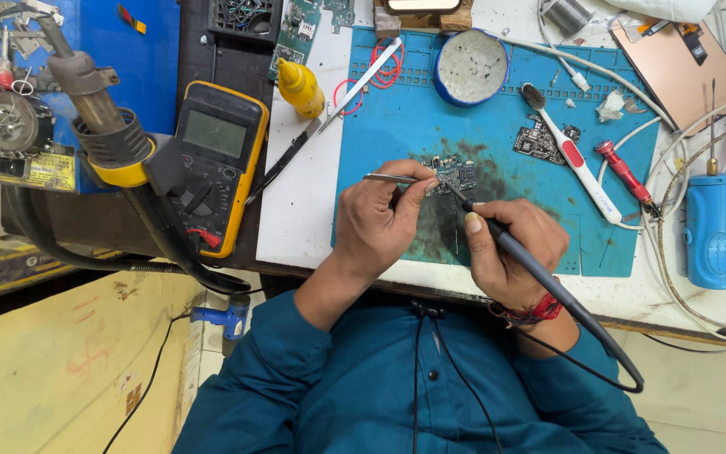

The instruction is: The person solders a small circuit board on a workbench, holding the board with tweezers in one hand while applying a soldering iron to its components with the other. They reposition the board, work on different sections, and briefly handle a small wired component before continuing to solder the board.

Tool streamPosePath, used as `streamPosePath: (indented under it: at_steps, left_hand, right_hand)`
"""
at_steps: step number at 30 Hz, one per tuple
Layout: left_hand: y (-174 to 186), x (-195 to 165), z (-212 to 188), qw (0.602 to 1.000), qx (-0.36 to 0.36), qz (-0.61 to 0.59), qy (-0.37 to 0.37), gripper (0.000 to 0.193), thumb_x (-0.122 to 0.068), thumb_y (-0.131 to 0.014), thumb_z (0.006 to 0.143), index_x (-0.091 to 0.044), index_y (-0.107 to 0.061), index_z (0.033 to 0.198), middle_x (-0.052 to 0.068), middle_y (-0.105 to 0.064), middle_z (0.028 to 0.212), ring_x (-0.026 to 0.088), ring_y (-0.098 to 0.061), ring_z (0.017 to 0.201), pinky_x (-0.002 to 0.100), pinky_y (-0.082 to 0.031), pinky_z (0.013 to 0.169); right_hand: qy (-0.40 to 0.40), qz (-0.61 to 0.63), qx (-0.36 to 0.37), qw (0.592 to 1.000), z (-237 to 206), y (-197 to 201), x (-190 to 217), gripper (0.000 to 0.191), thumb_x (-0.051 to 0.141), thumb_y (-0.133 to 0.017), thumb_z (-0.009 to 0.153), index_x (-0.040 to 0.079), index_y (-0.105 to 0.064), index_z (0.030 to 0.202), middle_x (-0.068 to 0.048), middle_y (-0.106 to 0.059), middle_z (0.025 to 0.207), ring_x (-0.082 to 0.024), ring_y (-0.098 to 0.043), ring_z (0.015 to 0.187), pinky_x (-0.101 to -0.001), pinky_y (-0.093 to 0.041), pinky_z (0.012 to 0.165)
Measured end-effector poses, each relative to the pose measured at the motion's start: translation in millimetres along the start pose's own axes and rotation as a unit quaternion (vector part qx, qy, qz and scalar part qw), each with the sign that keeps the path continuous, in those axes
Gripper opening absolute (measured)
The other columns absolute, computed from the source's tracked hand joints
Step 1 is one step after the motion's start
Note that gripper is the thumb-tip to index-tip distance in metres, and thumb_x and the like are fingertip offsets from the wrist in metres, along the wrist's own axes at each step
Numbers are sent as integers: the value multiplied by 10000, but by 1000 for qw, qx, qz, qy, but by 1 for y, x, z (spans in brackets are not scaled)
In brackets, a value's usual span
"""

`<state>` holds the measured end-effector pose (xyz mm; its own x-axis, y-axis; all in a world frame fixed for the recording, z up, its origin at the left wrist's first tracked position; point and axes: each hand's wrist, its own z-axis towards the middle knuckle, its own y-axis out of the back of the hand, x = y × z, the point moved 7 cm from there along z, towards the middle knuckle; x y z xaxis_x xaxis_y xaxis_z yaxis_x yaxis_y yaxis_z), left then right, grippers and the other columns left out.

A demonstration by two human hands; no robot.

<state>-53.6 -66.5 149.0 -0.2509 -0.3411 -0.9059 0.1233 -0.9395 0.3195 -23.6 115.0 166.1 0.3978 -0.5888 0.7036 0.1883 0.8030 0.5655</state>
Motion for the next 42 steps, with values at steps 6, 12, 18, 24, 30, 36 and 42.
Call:
streamPosePath:
  at_steps: [6, 12, 18, 24, 30, 36, 42]
  left_hand:
    - [-1, 2, 1, 1000, 2, -7, 2, 74, -82, -734, 989, -54, -681, 1032, 61, -741, 914, 123, -647, 617, 269, -498, 582]
    - [1, 9, 0, 997, -30, -69, 30, 75, -74, -713, 1007, -42, -675, 1063, 34, -729, 883, 79, -613, 634, 254, -491, 587]
    - [13, 1, -4, 998, -57, -11, -5, 92, -100, -713, 1013, -42, -664, 1064, 52, -729, 909, 116, -643, 666, 263, -518, 624]
    - [20, -5, -17, 993, 25, 116, -9, 132, -135, -758, 959, -55, -689, 1038, 84, -735, 988, 213, -700, 703, 312, -550, 627]
    - [22, -14, -12, 999, 21, 22, -39, 156, -103, -734, 1006, -51, -705, 1150, 97, -717, 1080, 230, -740, 888, 320, -595, 801]
    - [2, 1, 2, 996, 6, -85, 29, 159, -34, -730, 976, -28, -734, 1134, 83, -714, 1057, 137, -704, 813, 260, -566, 707]
    - [-3, 3, -5, 997, 17, -70, 37, 115, -22, -741, 963, -43, -728, 1075, 77, -728, 1004, 112, -689, 760, 243, -541, 670]
  right_hand:
    - [-3, 4, -10, 1000, -1, 4, -3, 111, 101, -740, 1000, 8, -682, 1015, -112, -668, 833, -220, -624, 683, -303, -459, 599]
    - [-15, 13, -15, 1000, -1, 5, -9, 122, 119, -710, 1012, 2, -679, 1027, -102, -647, 808, -200, -595, 658, -295, -442, 587]
    - [-15, 24, -26, 999, 2, 2, -9, 90, 92, -692, 999, 3, -683, 1007, -98, -635, 784, -201, -579, 640, -302, -425, 576]
    - [0, 19, -22, 1000, 2, 2, -7, 80, 87, -701, 998, 11, -678, 994, -105, -657, 814, -214, -587, 656, -307, -435, 589]
    - [-7, 14, -20, 1000, 3, 2, -7, 71, 73, -703, 978, 8, -676, 964, -108, -666, 806, -220, -594, 641, -335, -442, 620]
    - [4, 6, -14, 1000, 5, 0, -5, 71, 72, -705, 981, 14, -670, 957, -116, -675, 833, -232, -614, 667, -340, -456, 633]
    - [5, 4, -5, 1000, 3, 0, -3, 72, 72, -709, 977, 11, -676, 960, -119, -676, 829, -248, -624, 668, -350, -460, 630]
